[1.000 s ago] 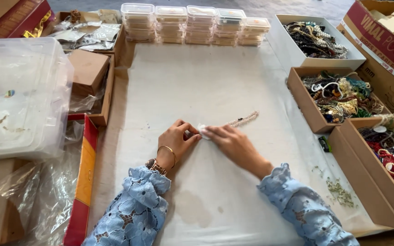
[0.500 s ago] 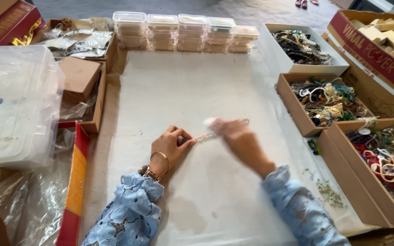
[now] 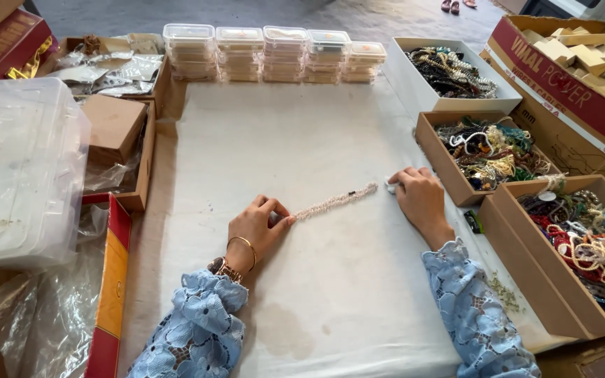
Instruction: Cleaning a beaded necklace with a cloth and placing it into a small clear plastic storage container.
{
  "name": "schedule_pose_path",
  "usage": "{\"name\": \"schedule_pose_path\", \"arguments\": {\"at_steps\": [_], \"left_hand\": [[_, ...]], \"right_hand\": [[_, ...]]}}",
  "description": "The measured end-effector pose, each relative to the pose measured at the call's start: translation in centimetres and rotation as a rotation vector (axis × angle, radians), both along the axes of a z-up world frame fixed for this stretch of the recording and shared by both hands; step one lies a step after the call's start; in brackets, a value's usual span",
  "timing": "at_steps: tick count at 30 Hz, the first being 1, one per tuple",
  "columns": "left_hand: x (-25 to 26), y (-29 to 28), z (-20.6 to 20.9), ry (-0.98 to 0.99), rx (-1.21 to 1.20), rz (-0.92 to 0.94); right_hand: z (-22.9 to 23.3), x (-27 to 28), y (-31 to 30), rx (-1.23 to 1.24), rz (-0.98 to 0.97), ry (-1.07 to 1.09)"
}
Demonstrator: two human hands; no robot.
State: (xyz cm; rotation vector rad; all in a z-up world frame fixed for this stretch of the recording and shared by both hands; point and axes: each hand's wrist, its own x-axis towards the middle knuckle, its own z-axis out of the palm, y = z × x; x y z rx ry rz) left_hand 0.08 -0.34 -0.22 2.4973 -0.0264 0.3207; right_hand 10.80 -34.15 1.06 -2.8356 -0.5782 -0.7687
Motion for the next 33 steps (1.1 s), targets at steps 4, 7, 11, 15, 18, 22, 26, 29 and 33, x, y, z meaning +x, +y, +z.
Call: {"name": "schedule_pose_path", "arguments": {"at_steps": [4,7,11,15,18,22,26,29,33], "left_hand": [[0.2,0.0,0.0,0.005,-0.015,0.003],[0.0,0.0,0.0,-0.002,-0.035,0.003],[-0.4,-0.1,0.8,-0.008,-0.066,0.013],[-0.3,-0.1,0.6,-0.036,-0.104,0.027],[-0.3,-0.1,0.6,-0.029,-0.137,0.058],[-0.2,0.0,0.2,-0.099,-0.127,0.088],[-1.0,-0.1,2.2,-0.162,-0.123,0.107],[0.9,0.7,-1.6,-0.357,0.035,0.005],[0.0,0.3,0.2,-0.232,0.002,-0.059]], "right_hand": [[-0.2,0.8,0.6,0.178,-0.095,0.052],[0.4,-0.1,1.7,0.158,-0.042,0.162],[1.5,-0.7,1.4,0.111,0.067,0.257],[2.2,-0.9,0.8,0.049,-0.054,0.379],[1.5,-0.5,0.5,0.083,0.021,0.293],[2.0,-1.2,1.4,-0.002,-0.026,0.186],[2.7,-1.5,1.6,0.12,0.085,-0.18],[2.4,-1.1,0.4,-0.042,-0.041,0.008],[0.8,-0.4,-0.7,0.039,0.027,0.063]]}}
